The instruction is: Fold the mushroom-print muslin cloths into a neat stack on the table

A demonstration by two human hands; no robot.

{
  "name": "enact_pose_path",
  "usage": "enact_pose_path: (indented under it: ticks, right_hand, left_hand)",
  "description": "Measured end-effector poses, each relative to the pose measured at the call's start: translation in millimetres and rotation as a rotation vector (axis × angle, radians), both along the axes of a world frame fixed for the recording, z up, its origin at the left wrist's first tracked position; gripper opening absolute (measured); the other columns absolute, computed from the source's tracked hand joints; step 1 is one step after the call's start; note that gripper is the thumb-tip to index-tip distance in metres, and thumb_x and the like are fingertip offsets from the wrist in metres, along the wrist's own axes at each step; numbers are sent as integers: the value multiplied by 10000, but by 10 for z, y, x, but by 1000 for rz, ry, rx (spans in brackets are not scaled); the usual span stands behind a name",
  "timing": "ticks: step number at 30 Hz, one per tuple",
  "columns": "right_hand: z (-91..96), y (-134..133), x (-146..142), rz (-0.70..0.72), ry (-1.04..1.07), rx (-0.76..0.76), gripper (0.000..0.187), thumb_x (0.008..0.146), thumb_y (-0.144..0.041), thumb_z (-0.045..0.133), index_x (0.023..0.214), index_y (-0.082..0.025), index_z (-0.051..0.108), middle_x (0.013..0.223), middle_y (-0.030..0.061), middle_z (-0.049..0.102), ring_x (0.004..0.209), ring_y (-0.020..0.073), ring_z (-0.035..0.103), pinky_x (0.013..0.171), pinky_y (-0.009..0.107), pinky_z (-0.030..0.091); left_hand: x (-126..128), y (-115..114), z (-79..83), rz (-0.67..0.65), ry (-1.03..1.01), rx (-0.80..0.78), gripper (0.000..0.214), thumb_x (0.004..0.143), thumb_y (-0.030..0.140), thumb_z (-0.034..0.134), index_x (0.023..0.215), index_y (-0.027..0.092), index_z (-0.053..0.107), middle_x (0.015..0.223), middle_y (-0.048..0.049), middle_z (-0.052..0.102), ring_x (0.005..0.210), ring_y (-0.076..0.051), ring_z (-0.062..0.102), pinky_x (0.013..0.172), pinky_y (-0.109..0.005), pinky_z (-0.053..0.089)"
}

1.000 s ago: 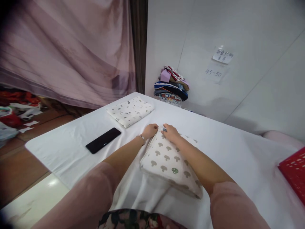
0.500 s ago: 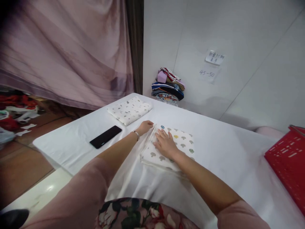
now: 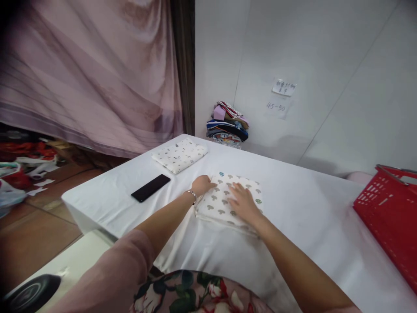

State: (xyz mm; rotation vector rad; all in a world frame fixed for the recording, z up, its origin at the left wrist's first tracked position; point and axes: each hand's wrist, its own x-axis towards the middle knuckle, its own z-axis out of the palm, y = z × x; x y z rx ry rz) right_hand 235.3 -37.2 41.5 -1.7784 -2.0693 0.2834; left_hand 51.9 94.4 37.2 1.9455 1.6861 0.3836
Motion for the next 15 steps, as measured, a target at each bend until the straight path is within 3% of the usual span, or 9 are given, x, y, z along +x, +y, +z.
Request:
enact_pose_path:
  ticks: [3, 5, 7, 10, 15]
  right_hand:
    - [-114, -152, 451, -337, 127, 44, 527, 833, -348, 463, 1341, -213, 430, 1454, 76, 334, 1355, 250, 251, 1095, 433, 236]
    - [-211, -241, 652, -539, 308, -28, 581, 820, -380, 480, 1368, -207, 388, 1420, 98, 386, 1299, 263, 361, 1048, 422, 329]
    - [-297, -314, 732, -655, 515, -115, 644, 815, -425, 491, 1398, -204, 331, 1398, 121, 414, 1226, 258, 459, 989, 390, 405]
    - [-376, -375, 700, -665, 696, -160, 699, 812, -448, 497, 1424, -202, 268, 1403, 126, 407, 1186, 225, 503, 957, 328, 437]
    - [-398, -353, 638, -667, 697, -144, 766, 788, -472, 514, 1441, -202, 219, 1357, 118, 466, 1145, 227, 534, 951, 342, 437]
  left_hand:
    - [35, 15, -37, 6, 5, -33, 303, 649, 421, 668, 802, 166, 610, 977, -120, 660, 924, -256, 616, 713, -285, 438]
    - [37, 36, -58, 6, -7, -49, 288, 669, 413, 647, 798, 158, 611, 952, -126, 664, 903, -249, 624, 690, -273, 437]
    - [24, 52, -69, 9, -23, -49, 272, 696, 402, 618, 822, 161, 608, 955, -117, 665, 898, -234, 626, 670, -259, 433]
    - [-7, 47, -77, 24, -40, -32, 250, 721, 379, 591, 861, 171, 599, 973, -102, 665, 895, -220, 624, 651, -253, 426]
    - [-4, 20, -103, 59, -54, -9, 265, 705, 388, 614, 874, 186, 593, 976, -87, 666, 859, -211, 626, 628, -250, 416]
